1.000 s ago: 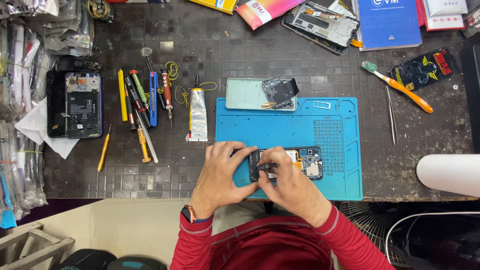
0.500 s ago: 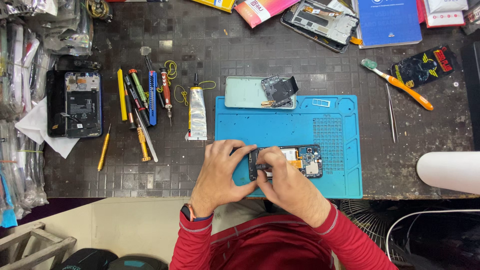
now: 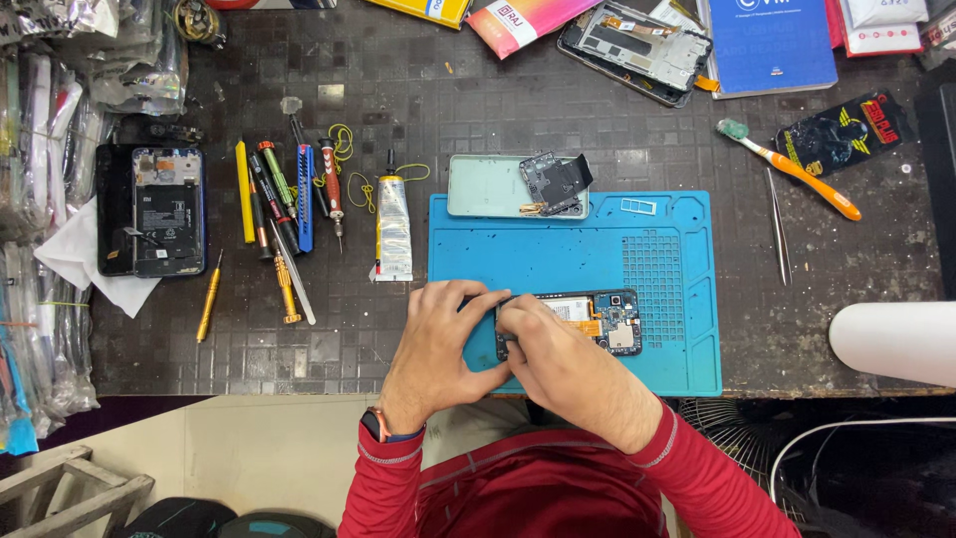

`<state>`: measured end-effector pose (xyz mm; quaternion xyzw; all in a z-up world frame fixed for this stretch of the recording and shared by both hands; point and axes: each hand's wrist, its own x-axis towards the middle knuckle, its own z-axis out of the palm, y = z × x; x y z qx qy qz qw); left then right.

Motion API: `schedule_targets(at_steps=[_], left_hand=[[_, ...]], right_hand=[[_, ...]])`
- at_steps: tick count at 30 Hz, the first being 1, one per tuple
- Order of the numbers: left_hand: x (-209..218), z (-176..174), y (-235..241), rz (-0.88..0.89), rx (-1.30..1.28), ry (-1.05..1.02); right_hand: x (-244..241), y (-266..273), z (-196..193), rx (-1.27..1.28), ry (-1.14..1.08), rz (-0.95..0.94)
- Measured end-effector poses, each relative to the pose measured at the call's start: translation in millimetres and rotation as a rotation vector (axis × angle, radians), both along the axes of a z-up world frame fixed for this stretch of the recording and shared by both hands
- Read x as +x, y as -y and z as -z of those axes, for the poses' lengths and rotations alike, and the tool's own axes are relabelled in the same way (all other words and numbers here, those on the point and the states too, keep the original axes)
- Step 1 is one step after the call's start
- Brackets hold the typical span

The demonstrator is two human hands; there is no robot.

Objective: The person disassembles a smartphone by removing the back cover, unscrewing internal components, and detaching the battery and camera module. They then clean the interior with a toothbrush and liquid before reassembling the device.

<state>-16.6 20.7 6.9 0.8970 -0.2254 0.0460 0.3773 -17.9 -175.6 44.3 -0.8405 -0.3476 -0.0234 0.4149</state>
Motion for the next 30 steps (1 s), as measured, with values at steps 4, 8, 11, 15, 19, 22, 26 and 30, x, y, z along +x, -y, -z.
schedule_targets(at_steps=[4,8,11,15,19,22,26,30], left_hand=[[1.3,-0.8,-0.3,0.015,0.0,-0.012],[1.6,-0.7,-1.4,0.021,0.036,-0.028],[2.4,-1.7,-0.6,0.025,0.022,-0.021],[3.9,-0.9,-1.2,0.041,0.02,-0.028],[3.7,-1.1,-1.1,0.029,0.004,-0.034],[2.1,-1.9,-0.1,0.017,0.039,-0.029],[2.7,-4.3,0.4,0.015,0.028,-0.044],[3.5,-6.4,0.1,0.023,0.012,-0.045]], right_hand=[[3.2,-4.9,-12.0,-0.201,0.124,-0.02],[3.3,-12.4,-17.2,-0.388,0.186,0.062],[7.1,-11.8,-22.5,-0.387,0.165,0.0],[9.1,-10.6,-30.5,-0.253,0.107,-0.057],[1.2,-13.3,-37.1,-0.265,0.163,-0.041],[-3.0,-16.1,-34.1,-0.349,0.167,0.061],[4.9,-12.9,-26.7,-0.414,0.009,0.088],[1.4,-7.1,-29.5,-0.22,-0.014,-0.027]])
